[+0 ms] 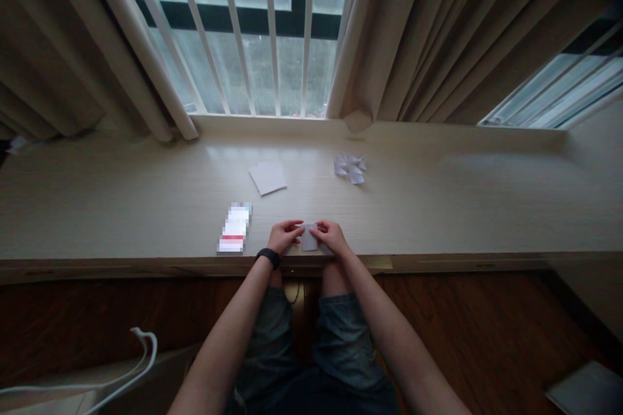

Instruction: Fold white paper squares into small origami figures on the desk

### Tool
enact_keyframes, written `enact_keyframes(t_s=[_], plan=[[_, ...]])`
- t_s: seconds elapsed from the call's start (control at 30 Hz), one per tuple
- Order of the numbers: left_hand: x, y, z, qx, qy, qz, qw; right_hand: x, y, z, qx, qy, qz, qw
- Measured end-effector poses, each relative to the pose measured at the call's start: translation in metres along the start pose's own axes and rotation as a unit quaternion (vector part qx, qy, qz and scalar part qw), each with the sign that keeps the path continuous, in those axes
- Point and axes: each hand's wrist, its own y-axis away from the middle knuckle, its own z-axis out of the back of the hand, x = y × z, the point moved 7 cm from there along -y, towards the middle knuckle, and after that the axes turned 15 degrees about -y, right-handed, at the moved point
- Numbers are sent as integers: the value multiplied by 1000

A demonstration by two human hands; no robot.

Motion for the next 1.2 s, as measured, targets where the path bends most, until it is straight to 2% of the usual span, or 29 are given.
enact_keyframes(t_s=[0.47,0.9,1.2], plan=[[-4,3,-1,0,2,14,1000,4,-1,5,-28,-35,-1,999],[-2,3,0,-3,-15,12,1000,9,3,3,-32,-83,-22,996],[-3,4,1,3,-15,16,1000,10,4,3,-32,-77,-24,996]])
